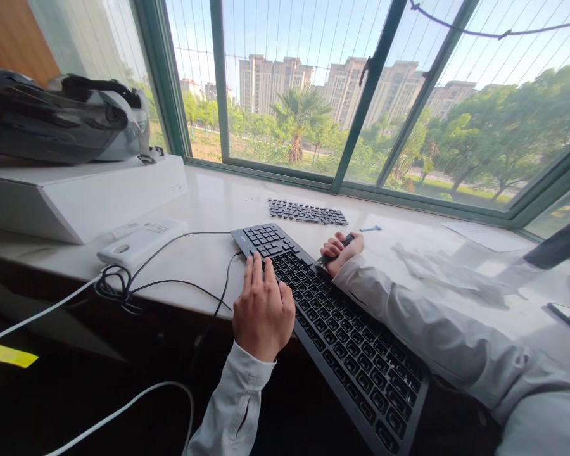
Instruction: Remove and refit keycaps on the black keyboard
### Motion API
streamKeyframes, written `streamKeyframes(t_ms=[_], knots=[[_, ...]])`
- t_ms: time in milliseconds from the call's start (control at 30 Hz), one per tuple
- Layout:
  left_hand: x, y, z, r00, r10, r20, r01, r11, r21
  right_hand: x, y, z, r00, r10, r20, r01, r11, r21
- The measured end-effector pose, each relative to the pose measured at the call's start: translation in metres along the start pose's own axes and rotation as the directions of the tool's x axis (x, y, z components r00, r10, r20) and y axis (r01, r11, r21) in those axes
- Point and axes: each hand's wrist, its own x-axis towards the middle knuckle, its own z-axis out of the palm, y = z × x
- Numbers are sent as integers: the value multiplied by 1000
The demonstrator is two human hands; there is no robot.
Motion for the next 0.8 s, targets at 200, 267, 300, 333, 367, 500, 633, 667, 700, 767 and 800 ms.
streamKeyframes(t_ms=[200,267,300,333,367,500,633,667,700,767,800], knots=[[0,1,-3,1000,-14,25,14,1000,5,-3,2,7,994,-42,99,50,995,-87],[0,2,-2,1000,-19,21,19,1000,3,-9,5,12,990,-41,132,58,990,-127],[0,1,-2,1000,-21,19,21,1000,0,-12,6,14,987,-43,153,68,985,-161],[0,1,-2,1000,-22,15,23,1000,-3,-14,8,17,983,-45,177,81,976,-200],[0,1,-2,1000,-22,11,22,1000,-5,-17,10,19,978,-47,201,95,967,-237],[0,1,-1,1000,-21,5,21,1000,-14,-20,12,22,974,-42,221,106,952,-289],[0,1,-1,1000,-22,2,22,999,-23,-18,8,20,990,-54,132,86,964,-250],[0,1,-1,1000,-21,-4,21,999,-27,-18,8,19,992,-56,110,81,966,-244],[0,1,-1,1000,-20,-9,20,999,-32,-18,7,19,994,-57,94,78,967,-242],[0,1,-1,1000,-22,-17,21,999,-41,-19,7,19,995,-67,78,84,966,-246],[0,2,-1,1000,-23,-16,23,999,-42,-20,8,19,994,-75,77,93,964,-251]])
